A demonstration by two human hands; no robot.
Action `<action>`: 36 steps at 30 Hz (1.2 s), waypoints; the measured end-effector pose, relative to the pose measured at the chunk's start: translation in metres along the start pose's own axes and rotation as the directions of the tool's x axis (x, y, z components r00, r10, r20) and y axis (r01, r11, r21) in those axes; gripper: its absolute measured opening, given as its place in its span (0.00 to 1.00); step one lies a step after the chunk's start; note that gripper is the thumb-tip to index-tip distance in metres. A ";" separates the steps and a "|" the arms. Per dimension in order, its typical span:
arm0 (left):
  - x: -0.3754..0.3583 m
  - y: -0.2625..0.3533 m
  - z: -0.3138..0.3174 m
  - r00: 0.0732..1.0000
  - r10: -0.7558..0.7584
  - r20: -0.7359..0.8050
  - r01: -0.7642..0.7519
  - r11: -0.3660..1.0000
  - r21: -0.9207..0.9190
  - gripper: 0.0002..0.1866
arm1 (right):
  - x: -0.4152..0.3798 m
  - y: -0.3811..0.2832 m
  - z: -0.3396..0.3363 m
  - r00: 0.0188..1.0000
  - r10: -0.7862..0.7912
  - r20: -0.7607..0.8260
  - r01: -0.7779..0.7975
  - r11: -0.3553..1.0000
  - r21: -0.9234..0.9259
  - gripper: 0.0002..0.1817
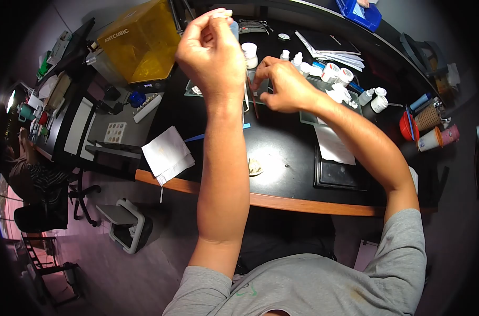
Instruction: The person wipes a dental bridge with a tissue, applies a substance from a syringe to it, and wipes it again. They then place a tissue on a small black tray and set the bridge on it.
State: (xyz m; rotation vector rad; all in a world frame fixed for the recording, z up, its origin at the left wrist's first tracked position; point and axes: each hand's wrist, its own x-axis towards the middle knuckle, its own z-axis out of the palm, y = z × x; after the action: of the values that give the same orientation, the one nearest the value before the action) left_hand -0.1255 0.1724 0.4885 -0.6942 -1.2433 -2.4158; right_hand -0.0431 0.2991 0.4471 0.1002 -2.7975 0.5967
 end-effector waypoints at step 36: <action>-0.038 0.009 0.035 0.958 0.202 0.203 -0.226 0.969 0.099 0.04 | -0.027 -0.059 0.043 0.919 -0.296 0.259 0.226 0.936 0.270 0.09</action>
State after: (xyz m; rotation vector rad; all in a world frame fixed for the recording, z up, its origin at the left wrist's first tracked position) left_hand -0.0806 0.1987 0.4903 -0.9893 -1.3002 -2.1194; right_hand -0.0207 0.2276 0.4250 0.6568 -2.9046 0.9068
